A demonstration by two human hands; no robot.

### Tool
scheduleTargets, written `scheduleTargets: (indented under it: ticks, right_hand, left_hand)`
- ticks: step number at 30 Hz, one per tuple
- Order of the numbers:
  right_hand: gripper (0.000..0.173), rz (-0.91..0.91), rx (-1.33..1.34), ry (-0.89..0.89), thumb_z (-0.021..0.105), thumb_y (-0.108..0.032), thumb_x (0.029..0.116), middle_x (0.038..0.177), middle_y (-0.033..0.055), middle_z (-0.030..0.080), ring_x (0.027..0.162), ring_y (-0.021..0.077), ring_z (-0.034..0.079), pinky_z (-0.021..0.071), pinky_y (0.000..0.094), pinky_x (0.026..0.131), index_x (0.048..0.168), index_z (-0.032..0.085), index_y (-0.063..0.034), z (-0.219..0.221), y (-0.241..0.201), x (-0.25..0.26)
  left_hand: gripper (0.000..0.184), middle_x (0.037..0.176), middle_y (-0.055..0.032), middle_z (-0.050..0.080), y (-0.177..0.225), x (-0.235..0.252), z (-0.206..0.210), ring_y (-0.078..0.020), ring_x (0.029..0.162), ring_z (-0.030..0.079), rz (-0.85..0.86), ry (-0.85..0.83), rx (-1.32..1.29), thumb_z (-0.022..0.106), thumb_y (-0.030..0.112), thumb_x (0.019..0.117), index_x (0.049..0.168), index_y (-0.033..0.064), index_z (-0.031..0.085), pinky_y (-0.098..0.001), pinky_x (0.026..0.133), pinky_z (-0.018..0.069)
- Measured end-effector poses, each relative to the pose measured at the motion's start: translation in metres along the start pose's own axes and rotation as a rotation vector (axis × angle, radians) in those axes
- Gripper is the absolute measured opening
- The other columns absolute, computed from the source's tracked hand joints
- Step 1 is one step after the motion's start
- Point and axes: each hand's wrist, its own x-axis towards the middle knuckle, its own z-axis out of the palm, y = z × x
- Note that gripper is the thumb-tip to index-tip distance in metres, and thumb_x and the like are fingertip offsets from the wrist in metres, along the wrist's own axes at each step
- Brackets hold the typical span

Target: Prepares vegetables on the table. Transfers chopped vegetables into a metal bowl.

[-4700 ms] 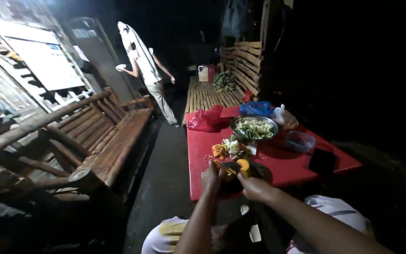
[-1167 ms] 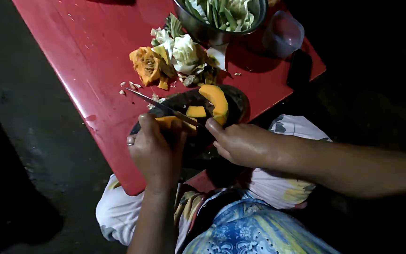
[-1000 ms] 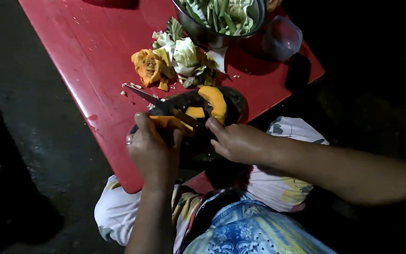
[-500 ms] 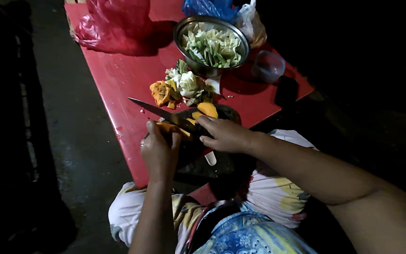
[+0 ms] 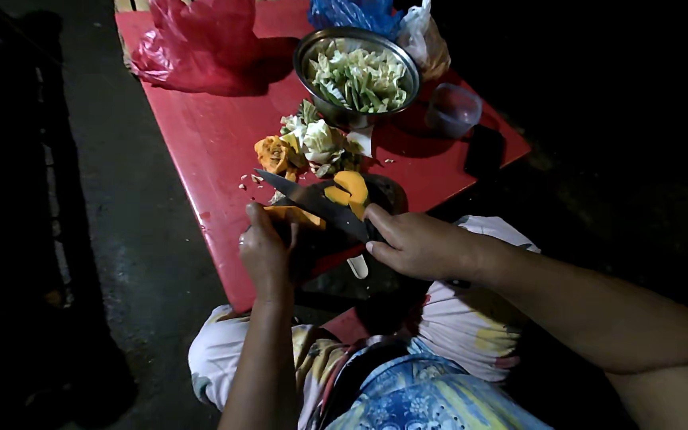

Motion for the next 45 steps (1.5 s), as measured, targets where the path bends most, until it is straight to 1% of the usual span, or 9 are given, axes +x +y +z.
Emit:
scheduleTargets:
  ticks: [8,12,17,21,26,29,34,39,45]
  right_hand:
    - [0.028,0.048,-0.192,-0.076,0.042,-0.028,0.1110,0.087,0.0091,0.063,0.081,0.0278,0.069,0.0565,0.0478,0.071,0.133,0.044,-0.0110,0.005,-0.012,0.008]
    - [0.027,0.019,-0.298,-0.065,0.046,-0.024,0.1093,0.085,0.0096,0.063,0.078,0.0296,0.069,0.0560,0.0475,0.066,0.134,0.046,-0.0114,0.002,-0.013,0.011]
    - [0.039,0.014,-0.372,-0.118,0.048,-0.021,0.1076,0.079,0.0070,0.062,0.075,0.0274,0.068,0.0547,0.0450,0.064,0.145,0.044,-0.0120,-0.013,-0.021,0.015]
    - [0.044,0.019,-0.407,-0.152,0.050,-0.019,0.1067,0.079,0.0067,0.064,0.075,0.0275,0.068,0.0548,0.0453,0.063,0.150,0.042,-0.0137,-0.018,-0.028,0.021]
    - [0.042,0.005,-0.426,-0.137,0.052,-0.019,0.1062,0.076,0.0056,0.063,0.070,0.0254,0.068,0.0546,0.0424,0.059,0.147,0.044,-0.0120,-0.012,-0.030,0.027]
    - [0.045,0.007,-0.400,-0.170,0.051,-0.018,0.1064,0.077,0.0057,0.063,0.071,0.0255,0.067,0.0551,0.0431,0.061,0.150,0.040,-0.0115,-0.016,-0.033,0.030]
    - [0.039,-0.045,-0.361,-0.168,0.058,-0.017,0.1025,0.076,0.0032,0.060,0.068,0.0227,0.066,0.0557,0.0438,0.060,0.139,0.045,-0.0131,-0.019,-0.034,0.046]
    - [0.045,0.020,-0.252,-0.149,0.054,-0.019,0.1050,0.084,0.0080,0.065,0.078,0.0290,0.069,0.0574,0.0497,0.067,0.146,0.037,-0.0119,0.001,-0.025,0.045]
    - [0.047,-0.060,0.022,-0.166,0.051,-0.015,0.1063,0.092,0.0142,0.065,0.079,0.0287,0.068,0.0569,0.0490,0.071,0.149,0.032,-0.0074,0.004,-0.005,0.044]
  left_hand:
    - [0.040,0.087,-0.0261,0.066,-0.004,0.002,0.001,-0.0501,0.082,0.067,-0.015,-0.028,-0.007,0.066,0.025,0.0983,0.121,-0.0043,0.050,-0.0679,0.069,0.0497]
    - [0.041,0.086,-0.0266,0.066,-0.003,0.005,0.000,-0.0505,0.081,0.067,0.001,-0.030,-0.032,0.067,0.022,0.0953,0.121,-0.0050,0.050,-0.0674,0.066,0.0489]
    - [0.038,0.085,-0.0213,0.066,-0.006,0.006,0.000,-0.0440,0.079,0.067,0.006,-0.067,-0.053,0.061,0.027,0.0987,0.121,-0.0019,0.050,-0.0647,0.065,0.0492]
    - [0.040,0.089,-0.0229,0.066,-0.008,0.004,0.003,-0.0447,0.083,0.067,0.013,-0.044,-0.080,0.065,0.023,0.0948,0.122,-0.0037,0.052,-0.0655,0.070,0.0494]
    - [0.041,0.089,-0.0232,0.066,-0.009,0.004,0.003,-0.0451,0.083,0.067,0.025,-0.038,-0.069,0.063,0.026,0.0947,0.121,-0.0035,0.052,-0.0653,0.070,0.0489]
    - [0.043,0.088,-0.0218,0.066,-0.010,0.004,0.004,-0.0439,0.081,0.066,0.039,-0.038,-0.084,0.063,0.027,0.0952,0.123,-0.0038,0.051,-0.0644,0.069,0.0485]
    - [0.044,0.083,-0.0210,0.064,-0.006,0.002,0.005,-0.0434,0.077,0.066,0.042,-0.008,-0.070,0.066,0.027,0.0923,0.121,-0.0028,0.050,-0.0637,0.066,0.0485]
    - [0.038,0.085,-0.0254,0.064,-0.004,0.003,0.008,-0.0478,0.078,0.065,0.062,0.011,-0.004,0.060,0.027,0.1009,0.120,-0.0040,0.048,-0.0658,0.067,0.0486]
    - [0.045,0.090,-0.0262,0.066,0.006,0.006,-0.001,-0.0478,0.084,0.067,-0.008,-0.055,-0.031,0.063,0.026,0.0982,0.128,-0.0041,0.049,-0.0675,0.072,0.0487]
